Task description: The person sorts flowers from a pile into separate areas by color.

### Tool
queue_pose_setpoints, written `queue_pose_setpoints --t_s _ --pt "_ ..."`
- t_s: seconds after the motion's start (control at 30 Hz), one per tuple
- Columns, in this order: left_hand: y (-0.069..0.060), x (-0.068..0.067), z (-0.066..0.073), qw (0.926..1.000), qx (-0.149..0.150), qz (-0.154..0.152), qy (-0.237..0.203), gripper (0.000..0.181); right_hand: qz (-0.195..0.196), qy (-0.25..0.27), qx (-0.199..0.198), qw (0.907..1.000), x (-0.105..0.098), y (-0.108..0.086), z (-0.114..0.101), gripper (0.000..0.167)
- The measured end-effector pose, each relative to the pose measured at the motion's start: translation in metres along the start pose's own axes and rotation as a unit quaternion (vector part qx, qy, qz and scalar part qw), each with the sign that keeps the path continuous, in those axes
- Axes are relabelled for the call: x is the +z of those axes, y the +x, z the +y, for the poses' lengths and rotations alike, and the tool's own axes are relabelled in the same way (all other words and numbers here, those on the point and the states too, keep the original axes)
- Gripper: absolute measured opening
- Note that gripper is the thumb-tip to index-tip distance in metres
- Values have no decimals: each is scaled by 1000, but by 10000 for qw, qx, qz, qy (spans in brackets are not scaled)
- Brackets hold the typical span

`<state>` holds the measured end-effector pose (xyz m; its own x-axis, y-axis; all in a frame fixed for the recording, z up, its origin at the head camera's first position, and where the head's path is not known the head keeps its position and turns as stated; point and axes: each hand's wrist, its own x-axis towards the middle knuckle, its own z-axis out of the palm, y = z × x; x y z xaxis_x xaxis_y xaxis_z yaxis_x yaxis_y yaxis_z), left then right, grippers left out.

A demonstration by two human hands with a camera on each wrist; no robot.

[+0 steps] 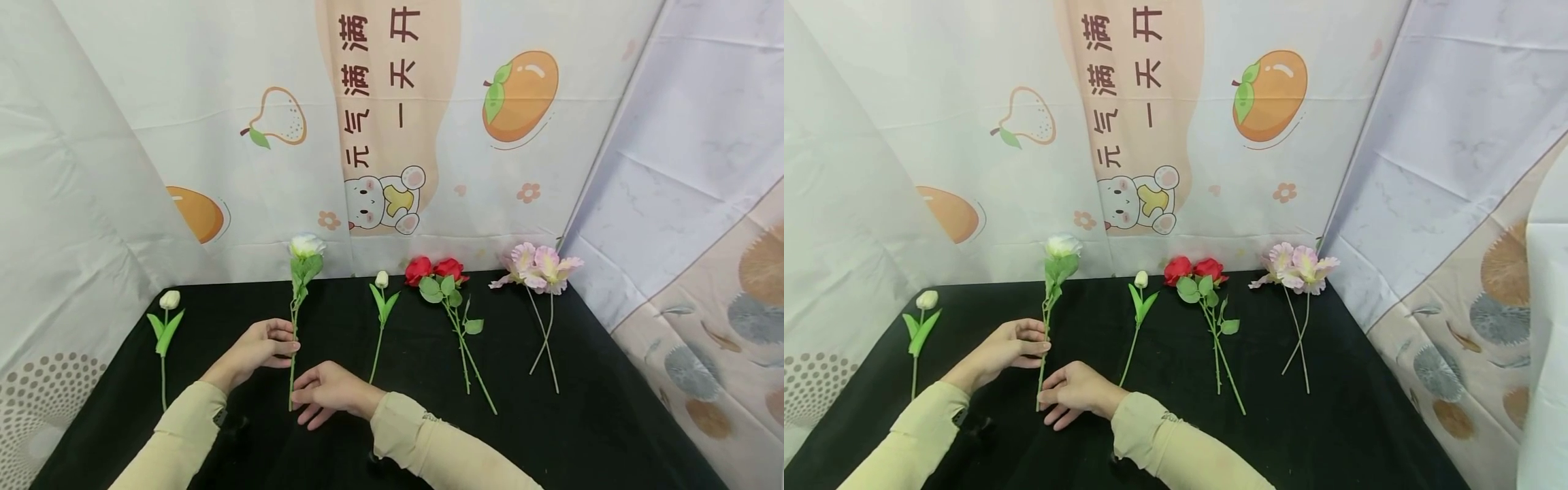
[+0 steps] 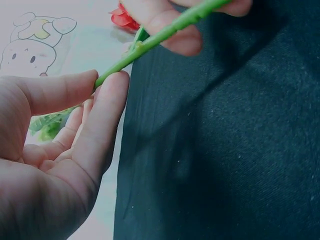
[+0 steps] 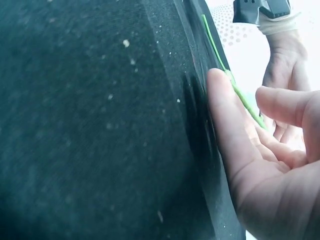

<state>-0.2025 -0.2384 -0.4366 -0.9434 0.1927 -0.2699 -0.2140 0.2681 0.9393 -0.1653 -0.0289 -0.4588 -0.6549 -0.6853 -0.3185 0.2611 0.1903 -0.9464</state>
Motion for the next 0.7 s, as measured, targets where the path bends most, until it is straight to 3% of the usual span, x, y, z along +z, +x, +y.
queue_pose_setpoints --t_s 0.3,0.7 --pt "1 3 -4 9999 -110 -123 -49 50 243 -92 35 9997 7 2 1 5" --pt "-1 5 -6 9996 -170 -218 -68 51 361 -312 21 9989 12 1 4 10"
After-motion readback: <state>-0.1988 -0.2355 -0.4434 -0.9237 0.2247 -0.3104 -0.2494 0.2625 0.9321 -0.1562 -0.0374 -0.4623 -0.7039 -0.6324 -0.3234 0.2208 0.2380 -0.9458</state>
